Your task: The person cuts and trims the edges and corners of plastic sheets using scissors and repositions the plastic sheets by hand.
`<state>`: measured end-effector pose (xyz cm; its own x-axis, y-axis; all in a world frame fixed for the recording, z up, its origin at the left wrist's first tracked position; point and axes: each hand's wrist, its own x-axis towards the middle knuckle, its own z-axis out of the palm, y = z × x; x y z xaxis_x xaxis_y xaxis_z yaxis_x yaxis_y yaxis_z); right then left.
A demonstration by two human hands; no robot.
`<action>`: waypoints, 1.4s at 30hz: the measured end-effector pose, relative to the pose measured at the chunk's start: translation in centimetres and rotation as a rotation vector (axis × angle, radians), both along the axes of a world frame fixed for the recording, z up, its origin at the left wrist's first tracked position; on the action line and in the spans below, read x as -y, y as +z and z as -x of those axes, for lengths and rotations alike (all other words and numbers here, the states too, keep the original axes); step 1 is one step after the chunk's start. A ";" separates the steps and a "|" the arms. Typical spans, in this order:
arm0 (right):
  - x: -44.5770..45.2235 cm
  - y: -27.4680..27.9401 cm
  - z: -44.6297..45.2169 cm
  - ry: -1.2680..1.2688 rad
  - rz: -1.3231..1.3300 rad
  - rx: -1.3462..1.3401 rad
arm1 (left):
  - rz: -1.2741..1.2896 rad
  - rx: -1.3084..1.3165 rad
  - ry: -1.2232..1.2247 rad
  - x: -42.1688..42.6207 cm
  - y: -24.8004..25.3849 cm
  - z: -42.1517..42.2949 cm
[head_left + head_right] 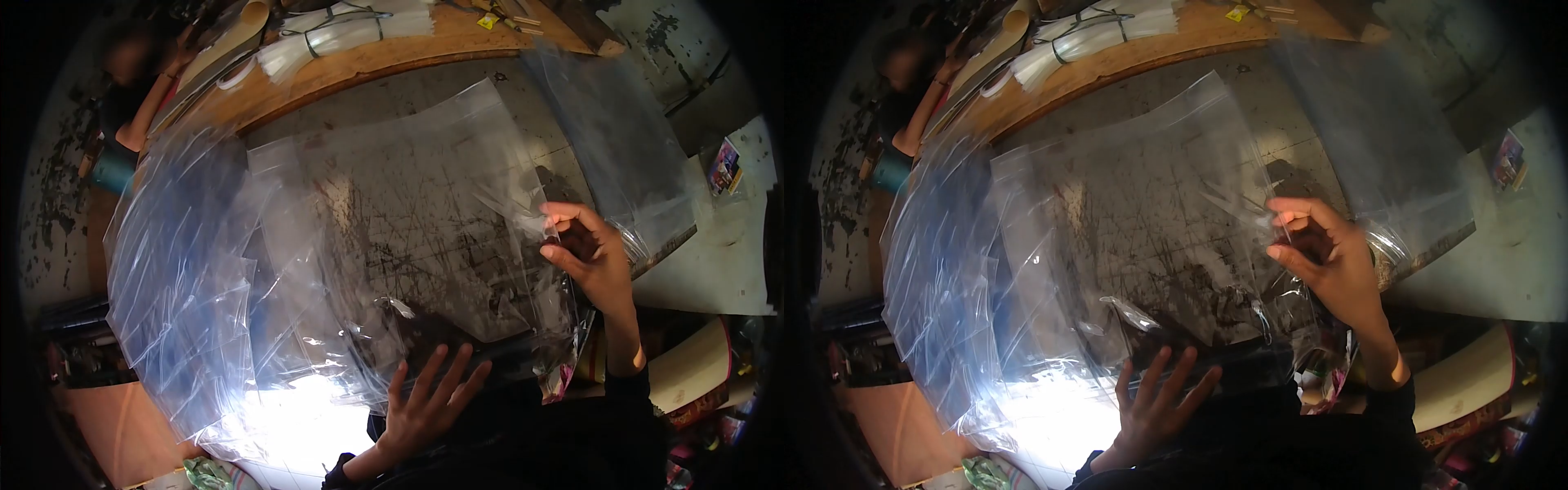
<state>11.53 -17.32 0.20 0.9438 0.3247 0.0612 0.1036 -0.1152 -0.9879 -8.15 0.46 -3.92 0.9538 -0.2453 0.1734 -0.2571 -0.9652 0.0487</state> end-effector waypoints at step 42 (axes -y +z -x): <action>-0.5 -0.5 0.9 -0.209 0.293 0.094 | 0.333 0.180 0.863 -5.0 4.1 -1.4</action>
<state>10.64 -16.79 -0.34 0.9863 0.1424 0.0836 0.1367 -0.4202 -0.8971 -6.73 5.42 0.16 0.7352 0.6218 0.2697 0.5095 -0.7695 0.3851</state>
